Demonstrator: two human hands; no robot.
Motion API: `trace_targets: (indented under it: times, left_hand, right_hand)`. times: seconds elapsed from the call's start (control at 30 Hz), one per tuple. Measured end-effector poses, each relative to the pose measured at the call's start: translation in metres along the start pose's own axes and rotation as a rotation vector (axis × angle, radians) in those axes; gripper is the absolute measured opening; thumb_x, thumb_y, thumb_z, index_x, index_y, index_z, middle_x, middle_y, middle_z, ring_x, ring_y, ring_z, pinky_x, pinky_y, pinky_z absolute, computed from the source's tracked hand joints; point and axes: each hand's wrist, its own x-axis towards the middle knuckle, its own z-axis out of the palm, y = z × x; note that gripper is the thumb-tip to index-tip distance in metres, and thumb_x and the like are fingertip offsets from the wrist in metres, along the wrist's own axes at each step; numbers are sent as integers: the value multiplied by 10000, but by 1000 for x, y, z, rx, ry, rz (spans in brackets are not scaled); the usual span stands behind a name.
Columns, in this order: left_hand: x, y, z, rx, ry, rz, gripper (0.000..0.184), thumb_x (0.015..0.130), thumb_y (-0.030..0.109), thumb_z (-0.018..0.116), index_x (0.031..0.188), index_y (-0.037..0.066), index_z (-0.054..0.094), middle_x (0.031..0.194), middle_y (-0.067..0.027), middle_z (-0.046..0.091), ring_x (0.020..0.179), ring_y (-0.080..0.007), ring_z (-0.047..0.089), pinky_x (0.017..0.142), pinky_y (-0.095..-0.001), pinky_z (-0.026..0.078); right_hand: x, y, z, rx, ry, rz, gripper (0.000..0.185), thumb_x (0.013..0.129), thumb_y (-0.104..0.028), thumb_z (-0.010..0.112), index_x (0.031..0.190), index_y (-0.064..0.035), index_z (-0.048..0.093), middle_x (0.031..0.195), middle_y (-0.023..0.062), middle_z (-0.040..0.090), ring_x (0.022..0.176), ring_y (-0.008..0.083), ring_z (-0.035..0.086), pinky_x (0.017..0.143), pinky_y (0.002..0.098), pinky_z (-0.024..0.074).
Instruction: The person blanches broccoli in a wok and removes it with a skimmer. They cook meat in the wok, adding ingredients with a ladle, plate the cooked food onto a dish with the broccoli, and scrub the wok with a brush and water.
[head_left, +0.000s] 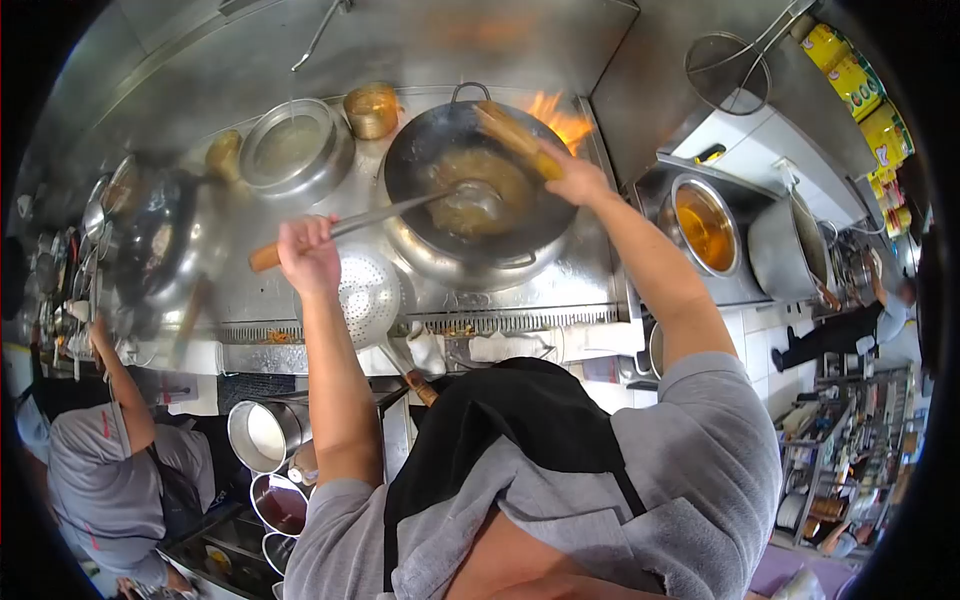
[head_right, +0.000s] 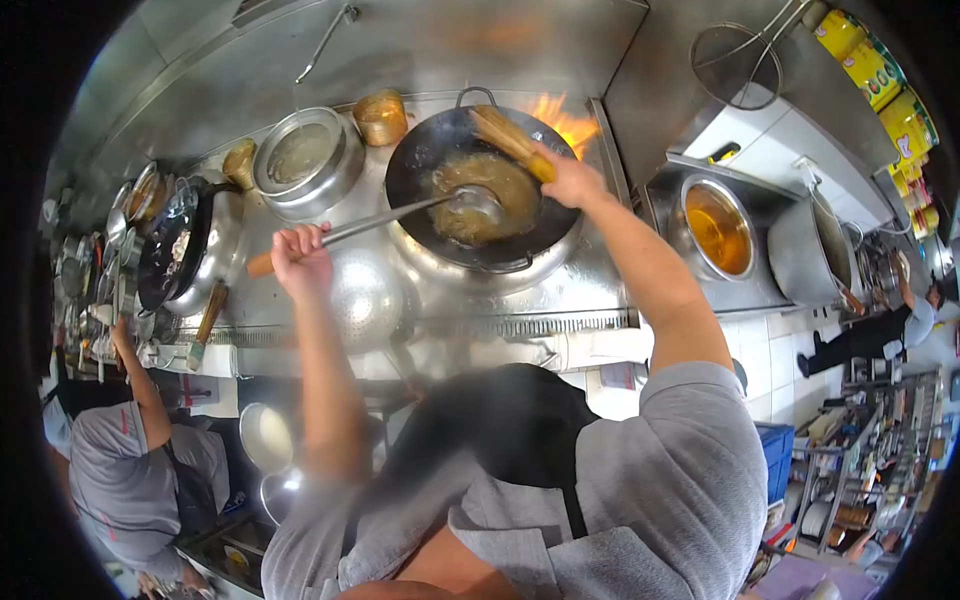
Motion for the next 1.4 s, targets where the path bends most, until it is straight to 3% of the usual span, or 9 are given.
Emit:
trace_targets:
  times: [0.17, 0.3, 0.43, 0.73, 0.9, 1.13, 1.3, 1.37, 1.4]
  left_hand:
    - [30, -7, 3, 167, 544, 118, 241, 979, 256, 567, 804, 94, 536, 682, -28, 510, 660, -170, 519, 706, -374, 490]
    - [25, -30, 42, 210, 392, 214, 161, 952, 123, 624, 882, 62, 492, 727, -37, 522, 660, -143, 513, 674, -360, 492]
    - [8, -51, 94, 331, 295, 239, 185, 921, 164, 681, 890, 57, 533, 677, -17, 544, 617, -98, 513, 573, -249, 422]
    - [-23, -62, 198, 651, -179, 384, 189, 870, 116, 742, 787, 46, 587, 706, 12, 578, 642, -74, 524, 591, -215, 418]
    - [-55, -54, 327, 796, -552, 494, 172, 814, 34, 768, 799, 32, 596, 754, -26, 619, 675, -84, 557, 622, -222, 448]
    - [-121, -113, 490, 588, -1131, 201, 207, 876, 70, 682, 997, 45, 516, 855, -17, 553, 768, -117, 548, 687, -273, 477]
    - [-219, -263, 441, 879, -1571, 125, 258, 879, 144, 645, 1114, 52, 592, 986, -69, 623, 900, -222, 617, 816, -354, 499]
    - [-299, -325, 378, 627, -1844, -408, 331, 814, 40, 618, 1128, 142, 604, 1032, -107, 608, 973, -301, 611, 830, -408, 500]
    - [-335, -337, 347, 705, -2014, -4, 398, 749, 13, 618, 1119, 158, 614, 1024, -85, 602, 1003, -281, 602, 836, -416, 492]
  right_hand:
    - [-13, -9, 34, -138, -118, 39, 805, 766, -275, 657, 1487, -399, 320, 1088, 139, 685, 914, 269, 687, 774, 384, 545]
    - [-35, -6, 16, 160, -55, 152, 779, 765, -260, 664, 1476, -370, 364, 1009, 108, 694, 738, 221, 679, 639, 353, 545]
    - [-50, -80, -3, 171, -391, -10, 746, 739, -319, 698, 1441, -283, 447, 1141, 77, 696, 997, 236, 683, 833, 381, 538]
    - [-88, 57, 17, -303, -132, -52, 496, 819, -251, 647, 1311, -228, 590, 1069, 110, 711, 1012, 270, 678, 805, 423, 546]
    - [-156, 179, 70, 29, 64, -10, 785, 848, -349, 643, 1509, -411, 225, 1175, 162, 654, 1044, 298, 656, 873, 442, 522]
    - [-255, 263, 60, 818, 657, -71, 758, 837, -241, 708, 1501, -214, 344, 1275, 184, 613, 1144, 323, 608, 974, 358, 462]
    - [-356, 302, 41, 854, 639, 58, 746, 834, -184, 711, 1496, -171, 366, 1365, 181, 552, 1237, 274, 557, 1028, 342, 416]
    - [-385, 307, 54, 907, 618, 80, 754, 829, -184, 713, 1497, -159, 363, 1375, 181, 543, 1255, 275, 543, 1040, 342, 405]
    - [-397, 308, 60, 951, 587, 77, 763, 823, -183, 715, 1498, -147, 361, 1386, 180, 535, 1274, 275, 529, 1051, 342, 394]
